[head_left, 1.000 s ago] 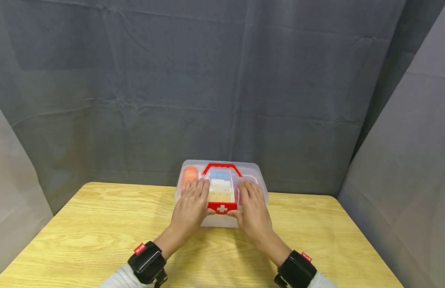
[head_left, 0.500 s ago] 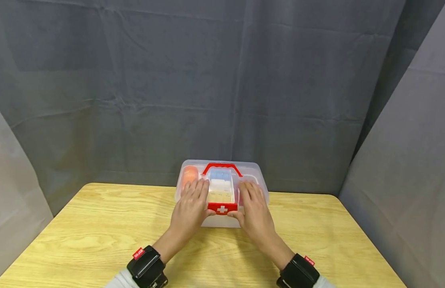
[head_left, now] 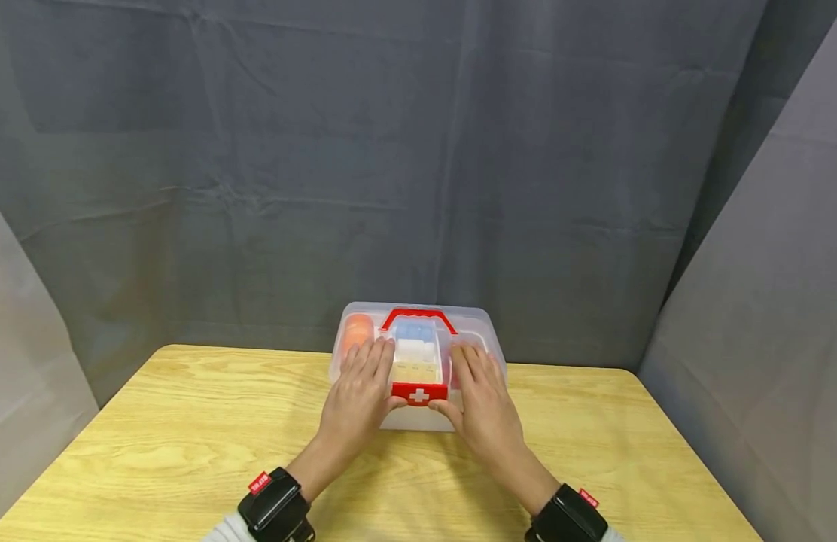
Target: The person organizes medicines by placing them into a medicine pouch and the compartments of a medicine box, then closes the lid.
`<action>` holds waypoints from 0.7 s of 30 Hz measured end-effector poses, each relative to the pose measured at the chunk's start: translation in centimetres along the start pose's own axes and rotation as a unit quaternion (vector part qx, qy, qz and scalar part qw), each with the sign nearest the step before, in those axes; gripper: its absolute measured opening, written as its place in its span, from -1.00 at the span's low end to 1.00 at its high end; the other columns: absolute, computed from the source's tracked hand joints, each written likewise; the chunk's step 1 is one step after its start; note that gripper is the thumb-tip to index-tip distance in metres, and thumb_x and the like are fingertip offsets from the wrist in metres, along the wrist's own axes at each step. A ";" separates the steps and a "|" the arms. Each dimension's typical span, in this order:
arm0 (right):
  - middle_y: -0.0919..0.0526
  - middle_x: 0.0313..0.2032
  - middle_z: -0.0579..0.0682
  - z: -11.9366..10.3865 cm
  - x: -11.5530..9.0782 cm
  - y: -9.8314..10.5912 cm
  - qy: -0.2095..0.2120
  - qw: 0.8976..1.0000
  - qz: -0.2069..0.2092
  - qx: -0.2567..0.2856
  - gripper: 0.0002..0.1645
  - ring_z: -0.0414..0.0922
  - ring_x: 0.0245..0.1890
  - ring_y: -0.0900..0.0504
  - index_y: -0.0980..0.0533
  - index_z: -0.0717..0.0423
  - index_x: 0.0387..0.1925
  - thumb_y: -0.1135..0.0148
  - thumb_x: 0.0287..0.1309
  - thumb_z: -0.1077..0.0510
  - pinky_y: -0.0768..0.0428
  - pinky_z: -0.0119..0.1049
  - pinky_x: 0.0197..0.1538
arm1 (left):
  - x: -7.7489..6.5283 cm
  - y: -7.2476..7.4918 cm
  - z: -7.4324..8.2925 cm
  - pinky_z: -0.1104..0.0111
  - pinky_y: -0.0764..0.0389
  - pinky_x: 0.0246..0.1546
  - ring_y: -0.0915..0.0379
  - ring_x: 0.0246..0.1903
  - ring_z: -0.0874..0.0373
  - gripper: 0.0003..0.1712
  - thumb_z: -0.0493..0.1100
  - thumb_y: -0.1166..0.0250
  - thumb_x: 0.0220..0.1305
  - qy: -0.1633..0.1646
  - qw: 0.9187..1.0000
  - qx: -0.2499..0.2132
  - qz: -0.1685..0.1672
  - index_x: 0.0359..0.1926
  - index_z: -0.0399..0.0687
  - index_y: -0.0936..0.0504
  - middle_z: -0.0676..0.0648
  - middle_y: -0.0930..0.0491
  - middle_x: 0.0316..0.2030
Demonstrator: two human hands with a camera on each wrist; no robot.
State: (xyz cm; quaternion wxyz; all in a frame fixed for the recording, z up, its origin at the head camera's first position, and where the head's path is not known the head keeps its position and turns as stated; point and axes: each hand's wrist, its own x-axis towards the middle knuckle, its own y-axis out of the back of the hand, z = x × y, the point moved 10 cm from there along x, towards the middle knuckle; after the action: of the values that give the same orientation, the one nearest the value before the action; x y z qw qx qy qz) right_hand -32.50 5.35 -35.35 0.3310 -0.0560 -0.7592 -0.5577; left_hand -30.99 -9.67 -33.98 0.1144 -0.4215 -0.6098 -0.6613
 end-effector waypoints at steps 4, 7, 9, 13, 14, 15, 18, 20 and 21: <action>-0.32 0.45 0.21 0.1 -0.2 0.0 0.008 1.000 -0.003 -0.025 0.11 0.19 0.48 -0.25 -0.19 0.12 0.51 -0.47 0.07 -0.22 -0.09 0.12 0.56 | -0.1 0.0 0.0 0.04 -0.36 0.41 -0.44 0.33 -0.13 0.15 0.18 -0.63 -0.14 0.000 1.000 0.000 0.002 0.40 -0.27 -0.37 -0.24 -0.50 0.32; -0.30 0.46 0.24 0.4 -0.4 0.1 0.012 0.999 -0.004 -0.040 0.11 0.23 0.47 -0.23 -0.17 0.05 0.53 -0.45 0.08 -0.24 -0.07 0.16 0.56 | -0.2 -0.3 -0.2 0.05 -0.31 0.44 -0.39 0.37 -0.12 0.16 0.17 -0.62 -0.09 0.003 1.000 -0.008 -0.007 0.44 -0.26 -0.33 -0.24 -0.46 0.36; -0.26 0.47 0.27 0.6 -0.7 0.1 0.012 0.999 -0.005 -0.047 0.12 0.28 0.48 -0.20 -0.15 0.00 0.55 -0.45 0.08 -0.23 -0.07 0.19 0.55 | -0.5 -0.5 -0.4 0.05 -0.27 0.46 -0.33 0.41 -0.12 0.15 0.16 -0.59 -0.03 0.007 1.000 -0.015 -0.016 0.46 -0.26 -0.29 -0.24 -0.41 0.40; -0.22 0.49 0.29 1.1 -1.4 0.3 0.012 0.998 -0.001 -0.056 0.14 0.35 0.49 -0.16 -0.11 -0.05 0.57 -0.46 0.08 -0.19 -0.08 0.23 0.53 | -0.9 -0.6 -1.0 0.04 -0.20 0.49 -0.22 0.47 -0.11 0.13 0.10 -0.56 0.05 0.017 0.999 -0.039 -0.034 0.51 -0.23 -0.22 -0.22 -0.29 0.48; -0.21 0.48 0.29 1.2 -1.6 0.3 0.012 0.998 0.000 -0.060 0.13 0.37 0.48 -0.16 -0.10 -0.05 0.58 -0.46 0.09 -0.18 -0.08 0.23 0.53 | -1.0 -0.5 -1.2 0.04 -0.19 0.50 -0.20 0.48 -0.12 0.12 0.08 -0.56 0.06 0.020 0.998 -0.047 -0.037 0.52 -0.22 -0.21 -0.22 -0.28 0.49; -0.21 0.48 0.30 1.3 -1.7 0.4 0.012 0.998 0.001 -0.064 0.13 0.38 0.48 -0.17 -0.09 -0.05 0.58 -0.45 0.11 -0.17 -0.08 0.23 0.53 | -1.1 -0.5 -1.4 0.04 -0.18 0.50 -0.19 0.49 -0.11 0.13 0.06 -0.56 0.06 0.024 0.997 -0.054 -0.042 0.53 -0.21 -0.19 -0.21 -0.26 0.50; -0.21 0.48 0.31 1.6 -2.0 0.5 0.012 0.997 0.001 -0.074 0.10 0.39 0.47 -0.17 -0.06 -0.02 0.59 -0.41 0.17 -0.16 -0.08 0.21 0.53 | -1.5 -0.3 -2.0 0.03 -0.13 0.52 -0.14 0.51 -0.12 0.15 0.04 -0.56 0.06 0.043 0.994 -0.077 -0.061 0.54 -0.21 -0.15 -0.21 -0.23 0.51; -0.21 0.49 0.31 1.8 -2.2 0.5 0.009 0.996 -0.002 -0.088 0.10 0.38 0.48 -0.17 -0.04 0.07 0.59 -0.37 0.21 -0.17 -0.09 0.20 0.53 | -1.8 -0.3 -2.6 0.01 -0.09 0.54 -0.10 0.52 -0.15 0.16 0.06 -0.55 0.07 0.059 0.992 -0.086 -0.071 0.55 -0.24 -0.13 -0.24 -0.20 0.52; -0.21 0.48 0.32 1.8 -2.3 0.6 0.007 0.996 -0.002 -0.094 0.10 0.39 0.47 -0.17 -0.03 0.13 0.58 -0.36 0.23 -0.17 -0.10 0.21 0.53 | -2.0 -0.3 -3.0 -0.01 -0.06 0.54 -0.08 0.53 -0.17 0.18 0.07 -0.54 0.08 0.069 0.991 -0.089 -0.074 0.55 -0.25 -0.10 -0.26 -0.18 0.52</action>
State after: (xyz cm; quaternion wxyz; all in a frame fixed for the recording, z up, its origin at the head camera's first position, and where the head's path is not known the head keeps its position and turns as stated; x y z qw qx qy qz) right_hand -31.25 7.86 -36.47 0.3281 -0.0818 -0.7012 -0.6277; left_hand -31.18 -13.04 -35.27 0.0690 -0.3375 -0.5690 -0.7467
